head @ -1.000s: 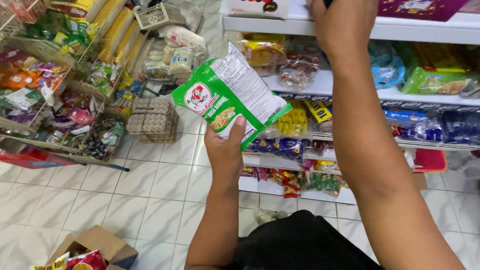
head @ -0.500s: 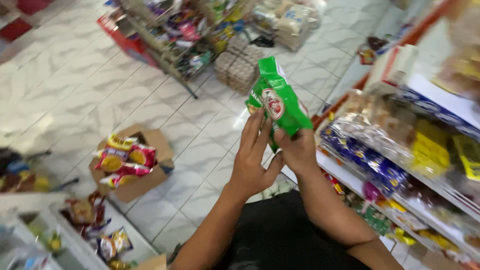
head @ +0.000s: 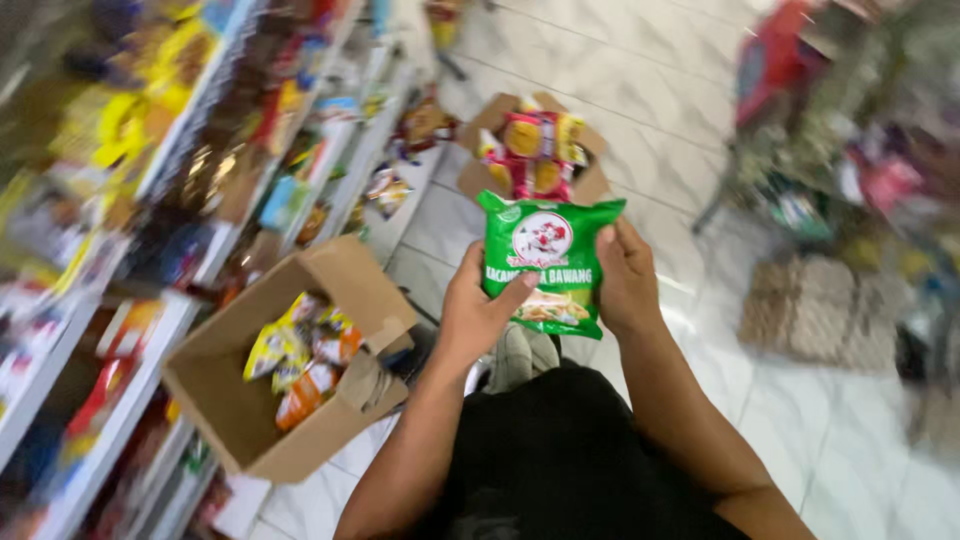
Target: The person wipes the surface of green and orange snack packages with a cloth. They pick up packages from a cardboard box, wipe them, and place them back into the box or onto a shelf. The person also uses a barcode scanner on some of the packages.
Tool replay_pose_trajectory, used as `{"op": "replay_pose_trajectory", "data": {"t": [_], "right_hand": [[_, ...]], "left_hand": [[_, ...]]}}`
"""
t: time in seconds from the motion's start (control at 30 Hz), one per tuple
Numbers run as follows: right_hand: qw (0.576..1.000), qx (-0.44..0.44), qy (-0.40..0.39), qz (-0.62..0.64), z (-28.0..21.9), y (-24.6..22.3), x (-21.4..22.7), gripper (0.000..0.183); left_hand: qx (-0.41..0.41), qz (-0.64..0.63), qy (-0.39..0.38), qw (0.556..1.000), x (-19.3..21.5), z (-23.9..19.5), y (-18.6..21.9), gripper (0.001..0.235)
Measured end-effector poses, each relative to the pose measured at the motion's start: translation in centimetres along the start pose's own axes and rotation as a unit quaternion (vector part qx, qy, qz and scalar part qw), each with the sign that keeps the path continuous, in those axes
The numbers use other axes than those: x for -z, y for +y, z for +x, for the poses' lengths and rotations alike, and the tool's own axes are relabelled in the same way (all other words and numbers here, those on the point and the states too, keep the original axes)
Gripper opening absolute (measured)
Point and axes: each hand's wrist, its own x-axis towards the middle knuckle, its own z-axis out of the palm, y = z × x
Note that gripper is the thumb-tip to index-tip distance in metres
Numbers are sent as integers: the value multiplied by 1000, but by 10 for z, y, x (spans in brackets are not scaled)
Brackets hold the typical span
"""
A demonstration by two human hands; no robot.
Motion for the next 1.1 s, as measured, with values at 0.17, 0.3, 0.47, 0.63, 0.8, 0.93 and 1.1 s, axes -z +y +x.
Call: {"op": "replay_pose_trajectory", "data": {"t": [0.17, 0.3, 0.47, 0.63, 0.8, 0.93, 1.1], "right_hand": [[983, -48, -178, -8, 77, 17, -58, 30], [951, -165, -263, 12, 83, 63, -112, 30], [831, -130, -537, -60, 32, 107, -164, 29], [714, -219, -656, -110, -13, 110, -210, 45], [762, -118, -626, -119, -12, 103, -273, 44], [804, 1, -581, -127, -3, 73, -363, 37], [809, 133, -572, 2, -23, 1, -515, 42]], "left_hand": [[17, 214, 211, 954, 25, -36, 15, 71], [45, 227, 347, 909, 28, -81, 10, 77], [53, 91, 579, 809, 35, -142, -14, 67], [-8, 31, 661, 750, 72, -174, -26, 56], [-119, 128, 570, 803, 143, -176, -6, 62], [-123, 185, 531, 818, 227, -198, 58, 71], [-280, 297, 545, 732, 346, -229, 163, 56]]}}
